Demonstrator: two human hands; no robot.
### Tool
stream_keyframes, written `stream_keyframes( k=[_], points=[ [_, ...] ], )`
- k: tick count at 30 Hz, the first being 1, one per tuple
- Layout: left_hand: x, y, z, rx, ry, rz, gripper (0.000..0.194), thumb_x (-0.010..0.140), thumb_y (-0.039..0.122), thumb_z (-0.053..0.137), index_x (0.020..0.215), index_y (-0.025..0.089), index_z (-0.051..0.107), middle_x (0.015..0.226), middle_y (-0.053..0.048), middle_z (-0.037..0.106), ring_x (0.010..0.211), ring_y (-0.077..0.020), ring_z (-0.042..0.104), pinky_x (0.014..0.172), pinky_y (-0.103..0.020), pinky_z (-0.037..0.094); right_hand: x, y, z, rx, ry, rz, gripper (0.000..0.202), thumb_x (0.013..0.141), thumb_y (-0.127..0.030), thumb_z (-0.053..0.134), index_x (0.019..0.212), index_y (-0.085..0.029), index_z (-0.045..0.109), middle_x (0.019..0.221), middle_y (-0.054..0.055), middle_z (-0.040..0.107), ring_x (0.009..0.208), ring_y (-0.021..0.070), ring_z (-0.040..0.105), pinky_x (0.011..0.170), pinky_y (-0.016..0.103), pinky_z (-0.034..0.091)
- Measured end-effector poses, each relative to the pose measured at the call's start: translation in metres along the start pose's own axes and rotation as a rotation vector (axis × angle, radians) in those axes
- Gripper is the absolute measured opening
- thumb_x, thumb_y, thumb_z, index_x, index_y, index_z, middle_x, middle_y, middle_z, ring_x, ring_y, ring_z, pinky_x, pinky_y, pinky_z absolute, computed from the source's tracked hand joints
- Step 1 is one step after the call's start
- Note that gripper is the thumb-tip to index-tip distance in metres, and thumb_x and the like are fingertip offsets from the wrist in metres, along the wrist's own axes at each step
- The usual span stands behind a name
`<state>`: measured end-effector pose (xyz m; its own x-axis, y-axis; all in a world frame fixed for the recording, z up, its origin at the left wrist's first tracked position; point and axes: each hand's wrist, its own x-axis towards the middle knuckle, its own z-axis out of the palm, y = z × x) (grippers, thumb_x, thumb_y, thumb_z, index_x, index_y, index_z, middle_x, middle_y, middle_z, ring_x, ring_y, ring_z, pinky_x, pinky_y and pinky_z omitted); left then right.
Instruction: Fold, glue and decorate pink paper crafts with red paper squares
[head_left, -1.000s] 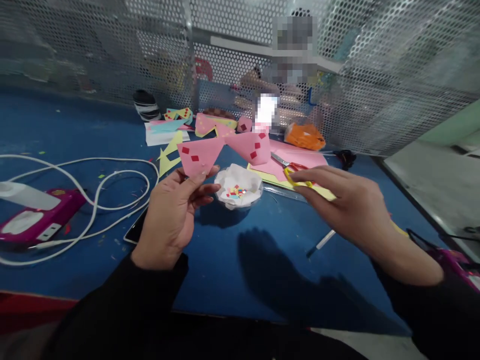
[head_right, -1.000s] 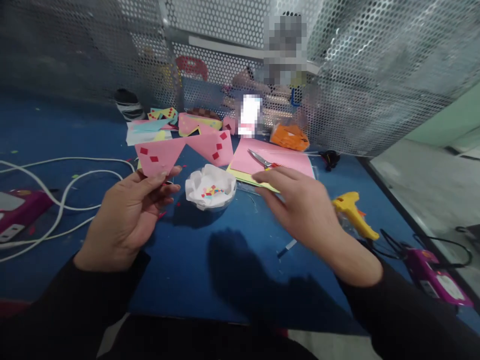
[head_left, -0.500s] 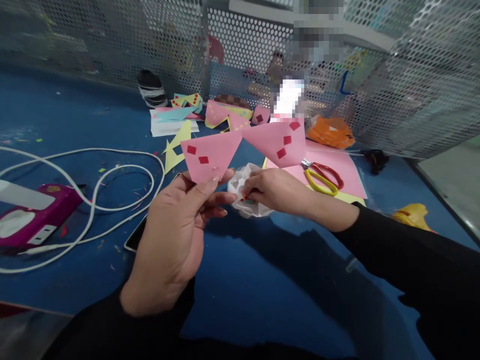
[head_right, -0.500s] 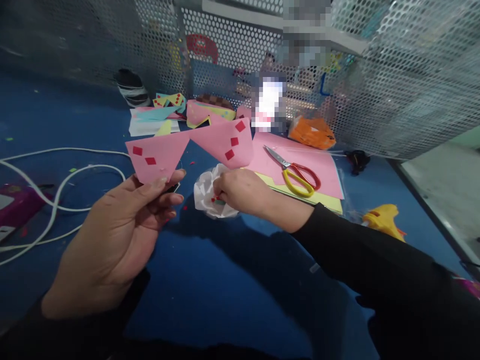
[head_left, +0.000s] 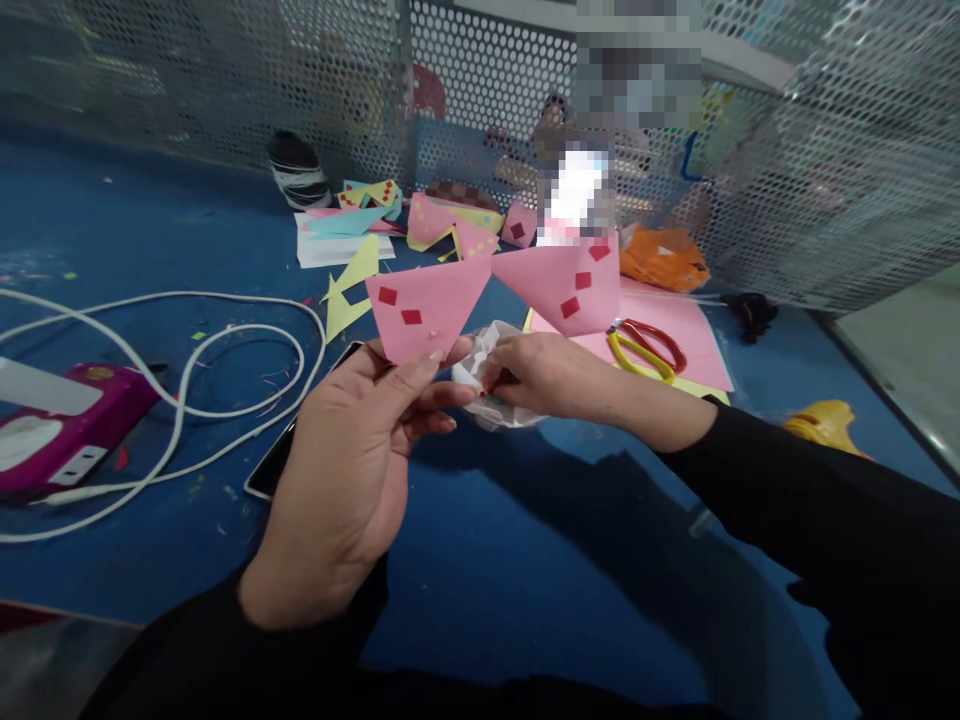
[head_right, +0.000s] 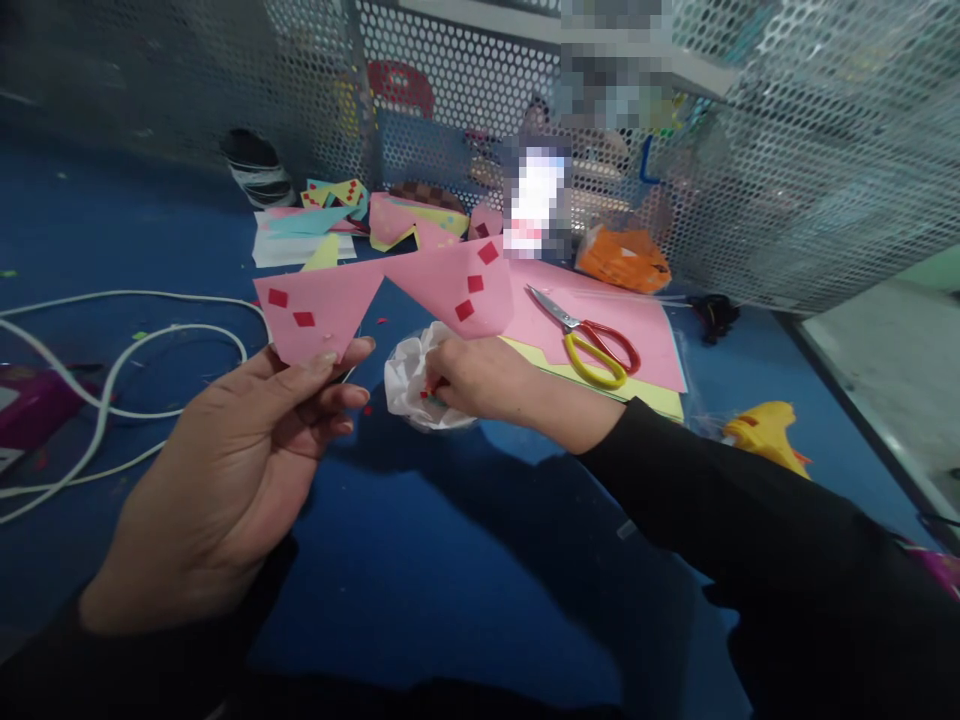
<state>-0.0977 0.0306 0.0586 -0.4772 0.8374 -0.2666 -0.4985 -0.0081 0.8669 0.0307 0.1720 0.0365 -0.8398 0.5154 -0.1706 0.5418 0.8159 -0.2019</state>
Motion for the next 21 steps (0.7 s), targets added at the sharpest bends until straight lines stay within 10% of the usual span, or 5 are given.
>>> stream_keyframes(
  k=[21],
  points=[
    [0.000,0.000,0.000,-0.030,-0.029,0.001,0.012,0.081,0.019,0.077,0.092,0.020,0.074,0.091,0.002,0.077,0.059,-0.0055,0.065,0.051,-0.012,0.051,0.002,0.012,0.005,0.093,-0.010,-0.012,0.026,0.083,-0.019,0.061,0.101,-0.026,0.077,0.091,0.002,0.075,0.075,0.0140,0.062,0.066,0.027,0.039]
  ],
)
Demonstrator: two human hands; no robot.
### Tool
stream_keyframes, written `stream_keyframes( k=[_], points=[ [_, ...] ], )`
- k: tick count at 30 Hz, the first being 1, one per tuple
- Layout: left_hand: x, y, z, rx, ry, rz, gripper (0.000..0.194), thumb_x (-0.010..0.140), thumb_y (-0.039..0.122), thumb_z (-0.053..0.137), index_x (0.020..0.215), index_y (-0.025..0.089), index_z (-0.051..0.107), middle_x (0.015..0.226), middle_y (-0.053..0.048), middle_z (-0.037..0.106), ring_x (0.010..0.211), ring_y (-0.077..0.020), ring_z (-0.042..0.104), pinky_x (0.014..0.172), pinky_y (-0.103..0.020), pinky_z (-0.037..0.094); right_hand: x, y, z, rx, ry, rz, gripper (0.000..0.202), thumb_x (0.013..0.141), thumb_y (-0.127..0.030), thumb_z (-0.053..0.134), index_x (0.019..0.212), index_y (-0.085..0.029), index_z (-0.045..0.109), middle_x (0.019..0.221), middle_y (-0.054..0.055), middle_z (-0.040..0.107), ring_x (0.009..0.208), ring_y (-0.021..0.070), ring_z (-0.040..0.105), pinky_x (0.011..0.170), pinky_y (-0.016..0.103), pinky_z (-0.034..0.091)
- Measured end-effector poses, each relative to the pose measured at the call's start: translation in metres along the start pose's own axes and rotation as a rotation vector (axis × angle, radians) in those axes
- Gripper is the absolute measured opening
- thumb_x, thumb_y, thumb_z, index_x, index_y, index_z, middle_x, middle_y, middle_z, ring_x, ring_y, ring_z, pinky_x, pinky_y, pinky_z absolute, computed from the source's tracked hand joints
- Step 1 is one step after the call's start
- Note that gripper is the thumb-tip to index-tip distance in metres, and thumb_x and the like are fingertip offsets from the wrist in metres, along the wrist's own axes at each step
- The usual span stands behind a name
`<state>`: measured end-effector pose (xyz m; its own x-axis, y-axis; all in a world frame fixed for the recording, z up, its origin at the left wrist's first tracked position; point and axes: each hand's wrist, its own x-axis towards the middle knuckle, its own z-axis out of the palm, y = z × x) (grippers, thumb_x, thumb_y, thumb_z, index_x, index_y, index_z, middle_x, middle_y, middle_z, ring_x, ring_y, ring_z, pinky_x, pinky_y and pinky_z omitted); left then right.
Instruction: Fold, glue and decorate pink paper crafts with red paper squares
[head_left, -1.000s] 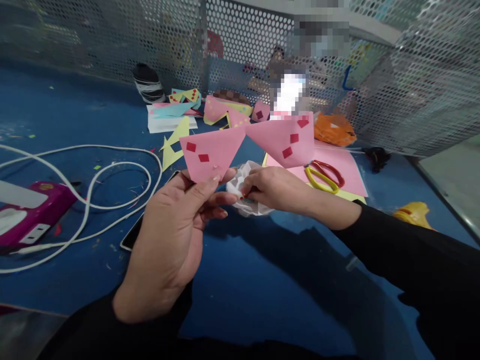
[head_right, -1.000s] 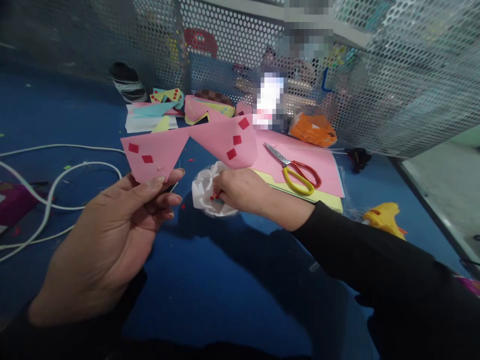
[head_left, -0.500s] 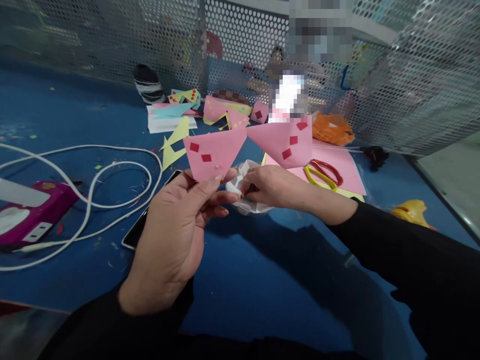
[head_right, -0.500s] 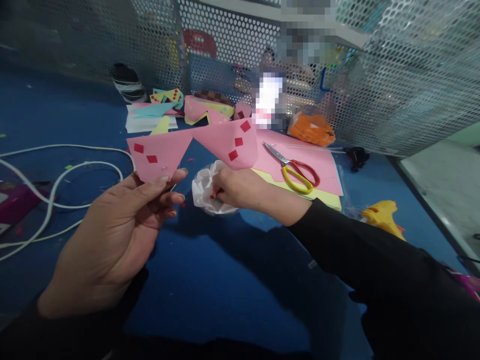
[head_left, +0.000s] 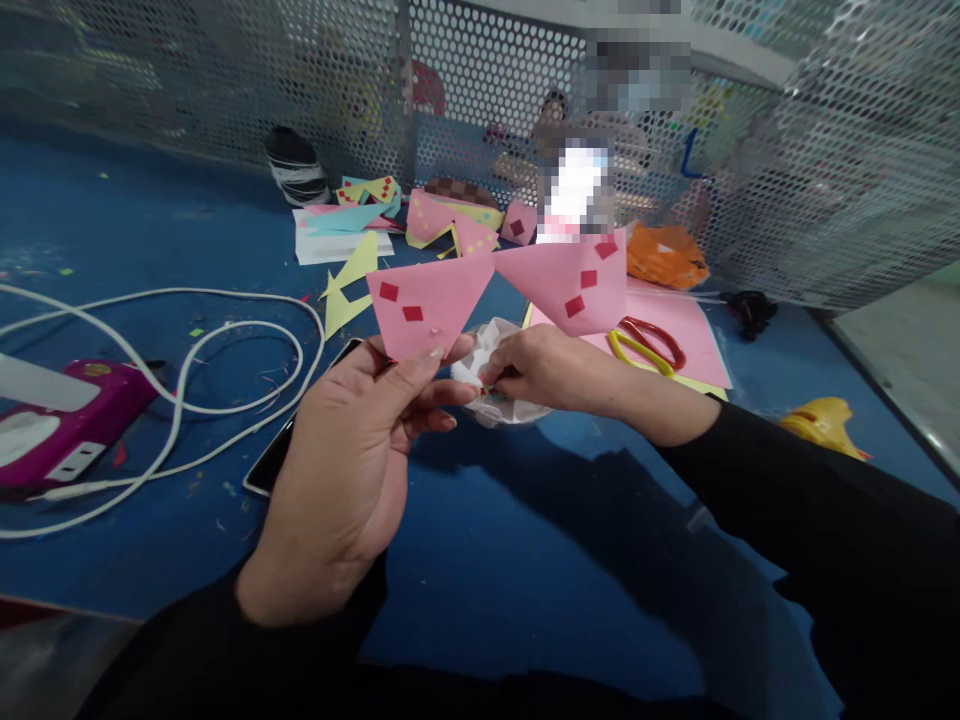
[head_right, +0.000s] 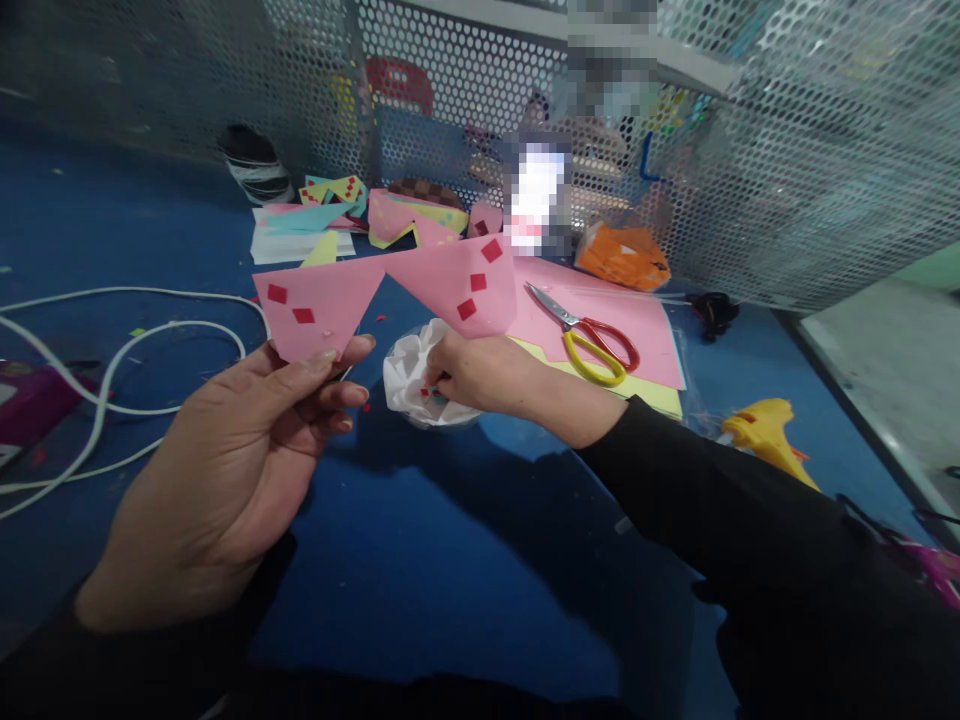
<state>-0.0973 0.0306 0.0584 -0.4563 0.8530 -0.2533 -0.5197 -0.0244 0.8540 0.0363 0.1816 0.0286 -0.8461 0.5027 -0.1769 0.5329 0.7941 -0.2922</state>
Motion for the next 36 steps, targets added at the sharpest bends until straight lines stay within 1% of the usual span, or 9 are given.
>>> stream_keyframes(
  k=[4,10,15,19,22,26,28,31,36],
  points=[
    [0.000,0.000,0.000,0.006,-0.001,0.001,0.012,0.080,0.019,0.077,0.092,0.020,0.074,0.092,0.003,0.077,0.060,-0.0052,0.066,0.051,-0.011,0.050,0.000,0.000,0.001,-0.002,0.013,0.014,0.022,0.083,-0.018,0.061,0.099,-0.024,0.076,0.090,0.003,0.074,0.076,0.0147,0.062,0.068,0.027,0.040],
    [-0.001,0.001,0.000,0.007,0.001,-0.001,0.011,0.081,0.019,0.076,0.092,0.020,0.074,0.091,0.002,0.077,0.058,-0.0048,0.065,0.052,-0.012,0.050,-0.002,-0.006,0.000,-0.032,0.042,0.024,0.012,0.086,-0.021,0.060,0.089,-0.020,0.071,0.085,0.004,0.069,0.071,0.0140,0.056,0.065,0.028,0.036],
    [-0.001,0.000,0.000,0.011,-0.013,0.006,0.012,0.082,0.019,0.076,0.093,0.020,0.074,0.092,0.002,0.077,0.060,-0.0055,0.066,0.053,-0.013,0.050,-0.002,-0.005,-0.001,0.051,0.060,0.024,0.014,0.091,-0.029,0.059,0.084,-0.019,0.065,0.084,0.003,0.066,0.071,0.0125,0.056,0.067,0.027,0.037],
    [-0.002,0.001,0.000,0.003,-0.005,0.000,0.014,0.080,0.020,0.077,0.093,0.020,0.074,0.091,0.002,0.077,0.059,-0.0048,0.064,0.052,-0.012,0.049,-0.001,-0.004,-0.002,0.122,0.090,0.054,0.013,0.091,-0.030,0.060,0.084,-0.019,0.063,0.084,0.002,0.067,0.074,0.0134,0.058,0.067,0.027,0.039],
    [-0.003,0.002,0.000,0.009,0.003,0.002,0.014,0.080,0.019,0.077,0.093,0.019,0.073,0.092,0.002,0.077,0.060,-0.0050,0.064,0.052,-0.013,0.048,-0.001,-0.006,-0.003,0.238,0.105,0.097,0.012,0.090,-0.029,0.062,0.082,-0.020,0.061,0.079,0.001,0.067,0.072,0.0135,0.059,0.066,0.027,0.041],
    [-0.003,0.002,-0.001,0.019,0.008,0.006,0.013,0.082,0.017,0.074,0.094,0.019,0.073,0.093,0.002,0.077,0.061,-0.0056,0.066,0.053,-0.013,0.049,-0.002,-0.009,-0.005,0.564,0.057,0.167,0.013,0.091,-0.020,0.058,0.078,-0.020,0.054,0.072,-0.001,0.065,0.067,0.0121,0.065,0.063,0.024,0.049],
    [-0.002,0.000,-0.001,0.019,0.007,0.012,0.013,0.082,0.017,0.074,0.095,0.019,0.073,0.093,0.002,0.077,0.061,-0.0060,0.066,0.052,-0.013,0.049,-0.003,-0.009,-0.006,0.661,0.048,0.165,0.014,0.090,-0.015,0.056,0.078,-0.020,0.052,0.070,-0.001,0.064,0.064,0.0115,0.066,0.061,0.023,0.052],
    [0.000,-0.001,-0.001,0.016,0.005,0.020,0.011,0.083,0.017,0.072,0.093,0.020,0.073,0.092,0.001,0.078,0.059,-0.0062,0.066,0.051,-0.013,0.049,-0.004,-0.010,-0.008,0.678,0.058,0.140,0.014,0.088,-0.009,0.054,0.078,-0.019,0.054,0.069,-0.001,0.064,0.062,0.0108,0.066,0.060,0.023,0.053],
    [0.002,-0.001,0.000,0.008,0.008,0.029,0.010,0.083,0.016,0.072,0.093,0.021,0.073,0.090,0.002,0.078,0.059,-0.0062,0.066,0.051,-0.013,0.049,-0.008,-0.011,-0.011,0.600,0.106,0.105,0.014,0.085,-0.006,0.054,0.081,-0.019,0.057,0.072,-0.002,0.065,0.064,0.0099,0.065,0.059,0.021,0.051]
  ],
)
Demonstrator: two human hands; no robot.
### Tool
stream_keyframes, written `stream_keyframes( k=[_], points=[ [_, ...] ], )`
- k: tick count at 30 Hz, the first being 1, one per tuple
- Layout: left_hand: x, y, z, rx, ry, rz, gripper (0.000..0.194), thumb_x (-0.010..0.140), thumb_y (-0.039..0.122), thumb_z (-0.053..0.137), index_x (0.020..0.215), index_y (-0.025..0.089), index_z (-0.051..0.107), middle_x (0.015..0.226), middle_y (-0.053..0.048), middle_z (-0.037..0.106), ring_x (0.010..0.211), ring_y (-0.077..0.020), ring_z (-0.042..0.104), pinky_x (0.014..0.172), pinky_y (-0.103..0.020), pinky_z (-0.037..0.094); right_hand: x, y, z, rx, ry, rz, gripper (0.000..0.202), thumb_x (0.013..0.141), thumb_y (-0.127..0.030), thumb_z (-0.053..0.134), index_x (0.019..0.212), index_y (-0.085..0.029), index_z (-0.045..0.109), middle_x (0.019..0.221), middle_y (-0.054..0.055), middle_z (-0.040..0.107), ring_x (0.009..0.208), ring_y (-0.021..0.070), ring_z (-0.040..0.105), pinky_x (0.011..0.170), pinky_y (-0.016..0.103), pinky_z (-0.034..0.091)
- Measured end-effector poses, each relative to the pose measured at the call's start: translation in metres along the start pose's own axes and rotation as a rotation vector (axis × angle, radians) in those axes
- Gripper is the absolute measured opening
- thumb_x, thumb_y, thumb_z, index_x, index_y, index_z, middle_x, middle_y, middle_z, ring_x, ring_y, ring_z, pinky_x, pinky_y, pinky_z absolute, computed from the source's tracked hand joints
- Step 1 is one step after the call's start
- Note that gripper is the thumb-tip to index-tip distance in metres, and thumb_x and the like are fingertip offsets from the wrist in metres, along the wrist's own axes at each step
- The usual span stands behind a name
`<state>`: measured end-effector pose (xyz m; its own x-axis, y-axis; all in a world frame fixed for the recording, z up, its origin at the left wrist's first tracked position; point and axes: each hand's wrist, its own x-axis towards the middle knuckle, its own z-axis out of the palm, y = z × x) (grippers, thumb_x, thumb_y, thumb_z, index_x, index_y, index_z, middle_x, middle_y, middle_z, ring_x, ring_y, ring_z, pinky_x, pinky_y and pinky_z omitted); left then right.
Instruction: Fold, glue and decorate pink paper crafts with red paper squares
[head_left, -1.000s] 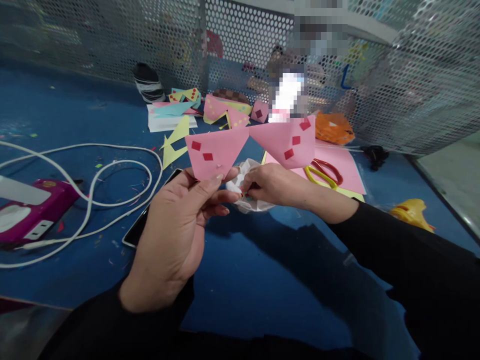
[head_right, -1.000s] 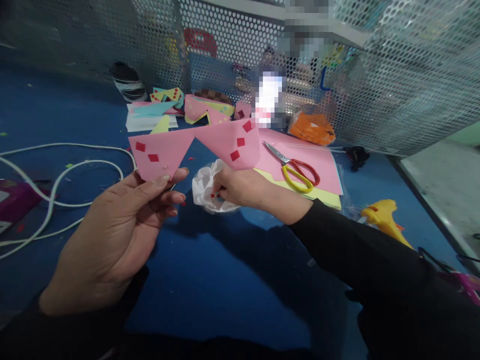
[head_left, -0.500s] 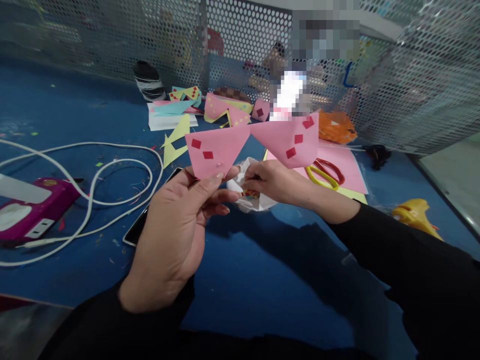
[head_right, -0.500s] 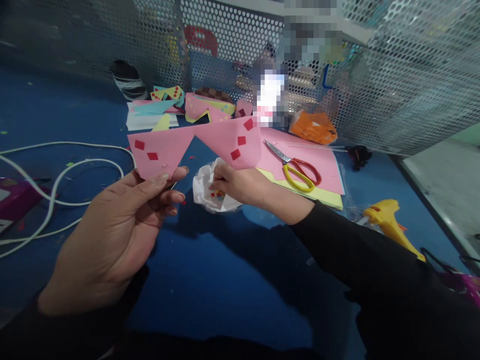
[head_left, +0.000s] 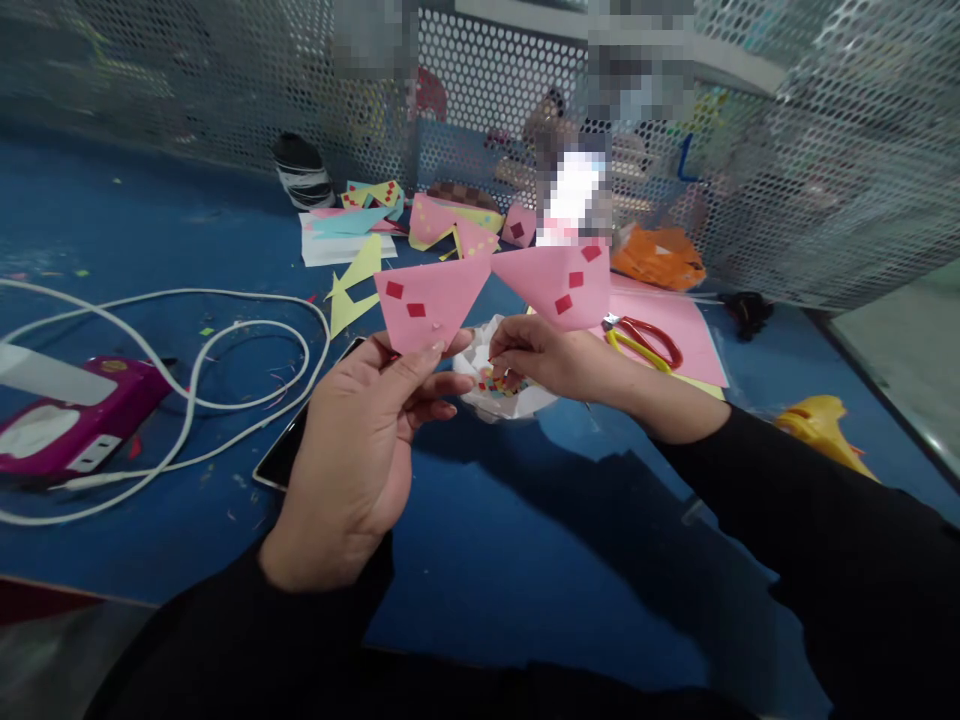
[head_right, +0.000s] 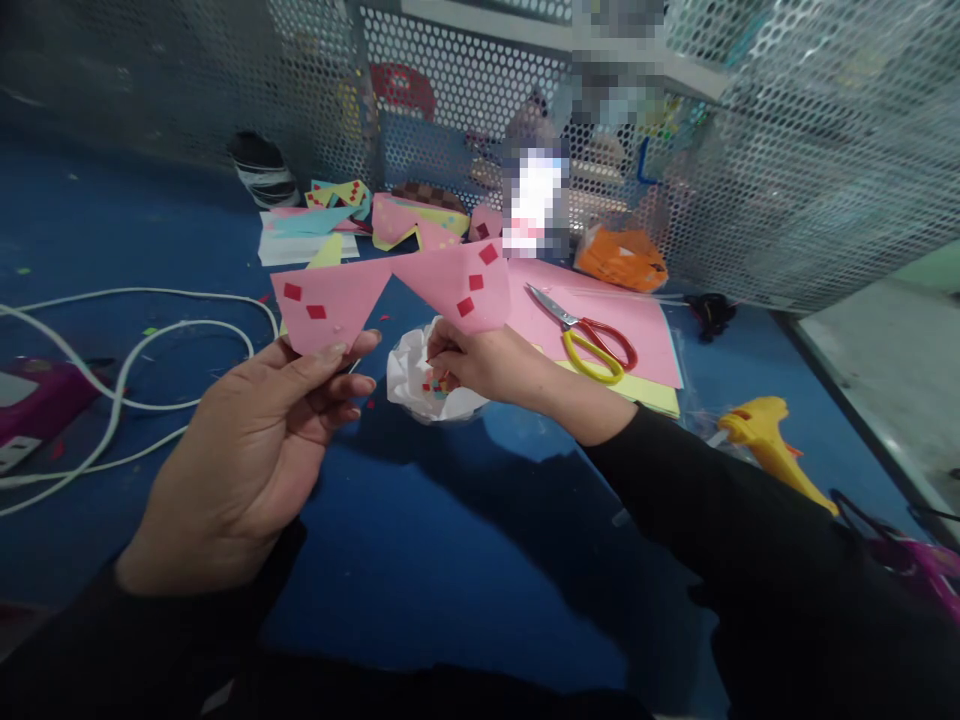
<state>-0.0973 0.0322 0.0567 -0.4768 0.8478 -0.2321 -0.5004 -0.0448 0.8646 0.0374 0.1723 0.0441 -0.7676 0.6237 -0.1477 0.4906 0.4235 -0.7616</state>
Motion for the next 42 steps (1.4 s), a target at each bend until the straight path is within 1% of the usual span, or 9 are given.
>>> stream_keyframes(
  k=[3,6,9,12,15,20,25,33,42],
  points=[
    [0.000,0.000,0.000,0.008,0.002,0.003,0.011,0.082,0.017,0.074,0.092,0.021,0.072,0.090,0.001,0.078,0.059,-0.0065,0.066,0.051,-0.014,0.048,-0.002,0.001,0.000,0.019,0.027,0.000,0.013,0.085,-0.007,0.054,0.081,-0.019,0.058,0.075,-0.001,0.066,0.065,0.0100,0.065,0.059,0.022,0.052],
    [-0.001,-0.001,-0.001,0.013,-0.008,0.012,0.014,0.080,0.018,0.075,0.094,0.021,0.073,0.092,0.001,0.078,0.060,-0.0068,0.066,0.052,-0.014,0.049,-0.002,0.004,0.002,0.105,0.041,0.034,0.012,0.086,-0.008,0.054,0.082,-0.020,0.057,0.079,0.001,0.068,0.066,0.0112,0.067,0.062,0.024,0.055],
    [-0.001,-0.001,-0.001,0.012,-0.013,0.020,0.015,0.080,0.018,0.075,0.095,0.020,0.073,0.093,0.000,0.078,0.061,-0.0074,0.066,0.053,-0.015,0.049,-0.001,0.008,0.003,0.194,0.048,0.042,0.013,0.084,-0.008,0.056,0.082,-0.021,0.056,0.078,0.001,0.068,0.067,0.0128,0.068,0.067,0.028,0.059],
    [-0.002,-0.001,-0.001,0.017,-0.005,0.015,0.017,0.079,0.018,0.076,0.096,0.020,0.073,0.094,-0.001,0.078,0.061,-0.0079,0.066,0.053,-0.016,0.049,0.000,0.010,0.004,0.222,0.054,0.037,0.013,0.083,-0.009,0.059,0.080,-0.021,0.055,0.076,0.000,0.067,0.066,0.0134,0.068,0.067,0.029,0.059],
    [-0.001,-0.001,-0.001,0.018,-0.002,0.007,0.018,0.078,0.020,0.077,0.096,0.020,0.074,0.096,-0.001,0.079,0.061,-0.0076,0.065,0.054,-0.017,0.049,0.001,0.012,0.004,0.196,0.062,0.023,0.011,0.083,-0.012,0.061,0.080,-0.021,0.055,0.073,-0.001,0.065,0.066,0.0133,0.067,0.065,0.028,0.056],
    [0.000,-0.001,-0.001,0.046,0.011,0.011,0.016,0.080,0.019,0.075,0.096,0.021,0.073,0.099,-0.003,0.079,0.062,-0.0099,0.067,0.053,-0.018,0.049,0.003,0.014,0.003,0.059,0.101,-0.036,0.009,0.083,-0.020,0.063,0.079,-0.021,0.055,0.071,-0.001,0.062,0.069,0.0134,0.061,0.064,0.028,0.050],
    [-0.001,-0.002,-0.001,0.041,-0.005,0.016,0.017,0.080,0.018,0.075,0.097,0.019,0.073,0.099,-0.003,0.078,0.062,-0.0085,0.066,0.053,-0.017,0.049,0.000,0.013,0.004,-0.009,0.118,-0.067,0.011,0.079,-0.021,0.067,0.078,-0.020,0.056,0.073,-0.001,0.061,0.071,0.0129,0.057,0.065,0.028,0.047],
    [-0.001,-0.001,-0.001,0.027,0.005,0.008,0.017,0.080,0.017,0.074,0.097,0.019,0.073,0.098,-0.003,0.078,0.061,-0.0084,0.066,0.054,-0.017,0.048,0.001,0.014,0.007,0.058,0.188,-0.061,0.016,0.072,-0.020,0.071,0.074,-0.020,0.055,0.072,-0.002,0.061,0.070,0.0127,0.057,0.064,0.027,0.047],
    [-0.001,-0.002,-0.002,0.012,-0.011,0.006,0.016,0.081,0.017,0.073,0.097,0.020,0.073,0.097,-0.002,0.078,0.061,-0.0087,0.066,0.053,-0.017,0.049,-0.002,0.012,0.007,0.096,0.239,-0.062,0.017,0.069,-0.021,0.074,0.070,-0.018,0.057,0.069,-0.002,0.060,0.067,0.0111,0.056,0.062,0.026,0.046]
  ],
)
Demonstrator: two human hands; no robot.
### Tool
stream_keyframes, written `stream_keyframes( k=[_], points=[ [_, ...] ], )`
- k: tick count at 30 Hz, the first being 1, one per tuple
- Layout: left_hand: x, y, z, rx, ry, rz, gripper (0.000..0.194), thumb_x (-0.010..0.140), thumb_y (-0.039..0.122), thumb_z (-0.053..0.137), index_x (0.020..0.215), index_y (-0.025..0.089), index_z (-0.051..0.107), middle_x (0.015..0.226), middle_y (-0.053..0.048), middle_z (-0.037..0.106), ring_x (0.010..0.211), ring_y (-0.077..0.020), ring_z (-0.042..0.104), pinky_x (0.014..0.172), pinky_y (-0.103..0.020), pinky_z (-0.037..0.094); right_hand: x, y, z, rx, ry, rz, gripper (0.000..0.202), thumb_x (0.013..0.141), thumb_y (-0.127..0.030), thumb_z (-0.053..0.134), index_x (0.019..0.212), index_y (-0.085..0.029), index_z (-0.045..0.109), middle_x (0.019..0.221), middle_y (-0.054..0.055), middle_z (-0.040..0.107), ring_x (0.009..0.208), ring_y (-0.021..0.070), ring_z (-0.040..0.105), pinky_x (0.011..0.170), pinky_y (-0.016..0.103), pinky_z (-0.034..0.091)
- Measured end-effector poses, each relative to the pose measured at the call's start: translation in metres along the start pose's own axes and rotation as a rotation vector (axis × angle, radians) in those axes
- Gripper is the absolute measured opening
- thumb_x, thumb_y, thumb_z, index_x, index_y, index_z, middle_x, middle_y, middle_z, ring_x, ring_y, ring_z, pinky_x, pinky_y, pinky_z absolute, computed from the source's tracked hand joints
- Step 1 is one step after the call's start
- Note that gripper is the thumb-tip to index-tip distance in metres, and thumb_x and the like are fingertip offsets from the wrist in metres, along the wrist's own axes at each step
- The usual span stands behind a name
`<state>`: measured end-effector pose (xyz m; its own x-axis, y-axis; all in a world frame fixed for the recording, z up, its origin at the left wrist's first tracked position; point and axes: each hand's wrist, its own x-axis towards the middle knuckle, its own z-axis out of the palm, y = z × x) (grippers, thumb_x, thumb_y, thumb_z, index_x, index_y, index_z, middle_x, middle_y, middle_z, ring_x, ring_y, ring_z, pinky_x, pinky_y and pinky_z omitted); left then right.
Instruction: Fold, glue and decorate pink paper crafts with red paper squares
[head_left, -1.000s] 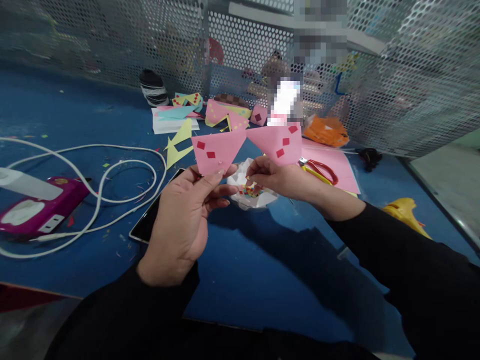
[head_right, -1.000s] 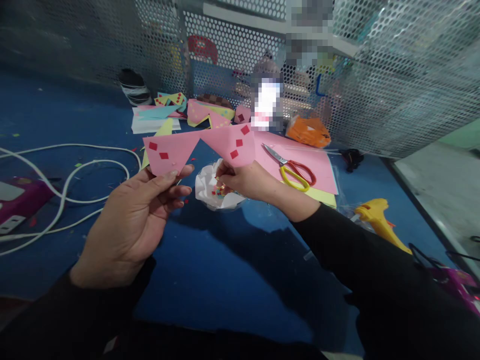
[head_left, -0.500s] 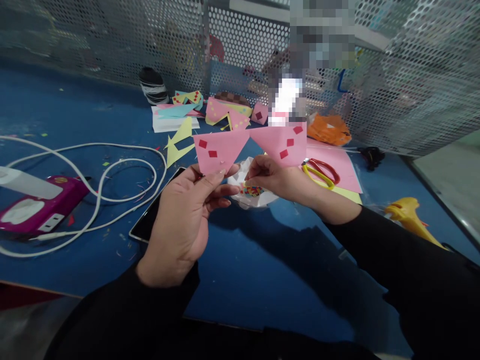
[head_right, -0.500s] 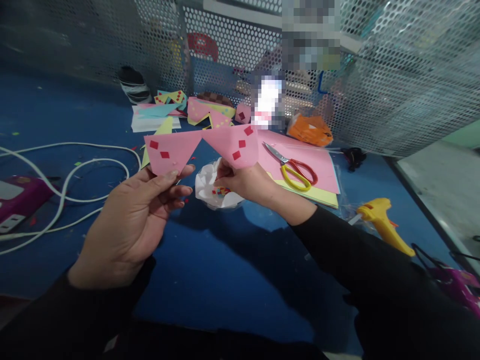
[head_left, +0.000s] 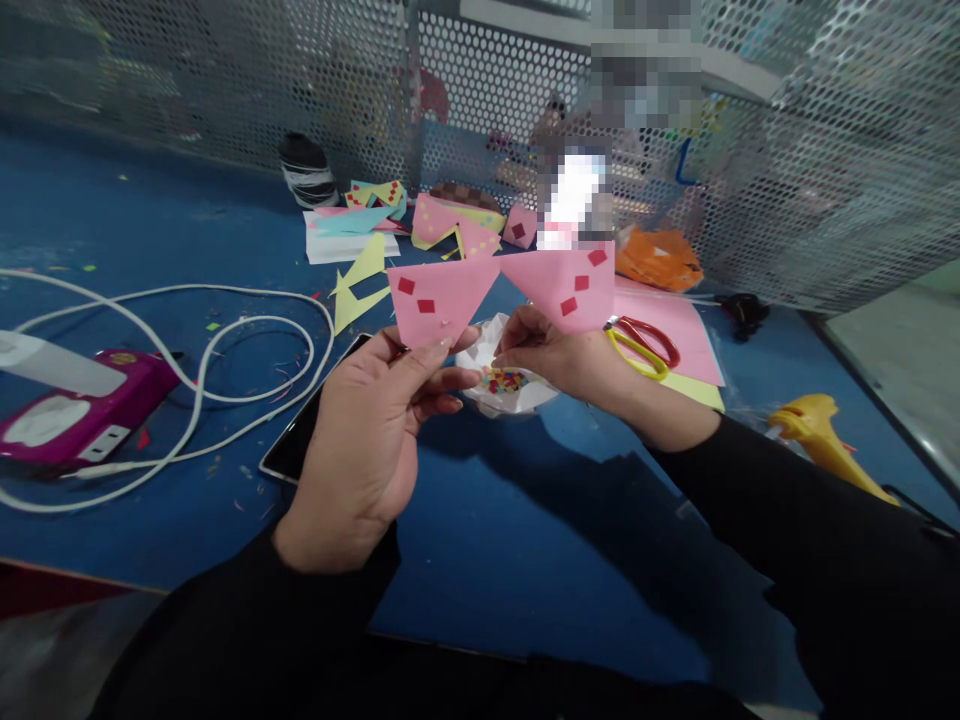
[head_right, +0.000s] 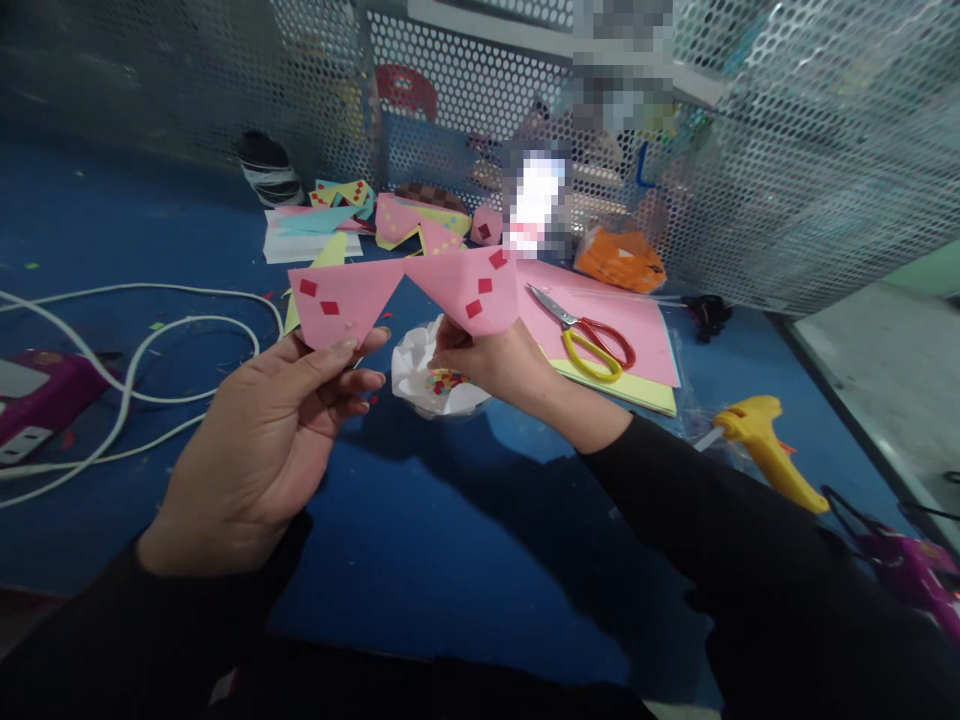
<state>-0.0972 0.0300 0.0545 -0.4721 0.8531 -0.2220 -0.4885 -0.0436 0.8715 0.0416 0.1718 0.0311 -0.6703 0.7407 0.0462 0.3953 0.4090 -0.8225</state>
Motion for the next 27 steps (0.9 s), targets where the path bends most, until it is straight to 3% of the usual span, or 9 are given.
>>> stream_keyframes(
  k=[4,9,15,21,27],
  points=[
    [0.000,0.000,0.000,-0.011,-0.008,0.003,0.015,0.081,0.017,0.075,0.096,0.020,0.073,0.094,0.000,0.078,0.061,-0.0076,0.066,0.053,-0.016,0.049,-0.001,-0.002,0.000,0.041,-0.057,0.029,0.018,0.072,-0.022,0.074,0.070,-0.019,0.056,0.067,-0.003,0.061,0.064,0.0104,0.058,0.060,0.026,0.048],
    [0.000,0.001,0.001,0.005,-0.006,0.000,0.017,0.081,0.019,0.074,0.098,0.020,0.073,0.095,-0.001,0.078,0.062,-0.0087,0.067,0.055,-0.017,0.049,-0.002,-0.009,-0.001,0.255,-0.188,0.181,0.015,0.085,-0.024,0.067,0.074,-0.020,0.057,0.073,0.000,0.070,0.066,0.0119,0.068,0.066,0.027,0.056],
    [0.000,0.001,0.001,-0.006,-0.006,-0.012,0.014,0.082,0.016,0.073,0.096,0.020,0.072,0.092,0.000,0.079,0.061,-0.0075,0.067,0.054,-0.015,0.049,-0.004,-0.015,-0.006,0.367,-0.159,0.275,0.016,0.086,-0.028,0.072,0.074,-0.018,0.066,0.082,0.005,0.076,0.061,0.0113,0.070,0.056,0.022,0.054],
    [0.001,-0.001,0.000,-0.019,-0.011,-0.005,0.014,0.083,0.016,0.072,0.097,0.019,0.072,0.092,0.000,0.079,0.060,-0.0069,0.067,0.052,-0.014,0.050,-0.006,-0.020,-0.010,0.584,-0.125,0.399,0.020,0.093,-0.028,0.064,0.078,-0.015,0.069,0.080,0.008,0.076,0.070,0.0139,0.073,0.069,0.024,0.062],
    [0.002,-0.001,-0.001,-0.013,-0.005,-0.006,0.017,0.083,0.016,0.073,0.100,0.018,0.071,0.093,0.000,0.079,0.060,-0.0072,0.067,0.052,-0.014,0.050,-0.005,-0.019,-0.014,0.736,-0.181,0.473,0.030,0.098,-0.033,0.053,0.083,-0.013,0.071,0.089,0.012,0.077,0.080,0.0168,0.075,0.077,0.028,0.063]
  ],
)
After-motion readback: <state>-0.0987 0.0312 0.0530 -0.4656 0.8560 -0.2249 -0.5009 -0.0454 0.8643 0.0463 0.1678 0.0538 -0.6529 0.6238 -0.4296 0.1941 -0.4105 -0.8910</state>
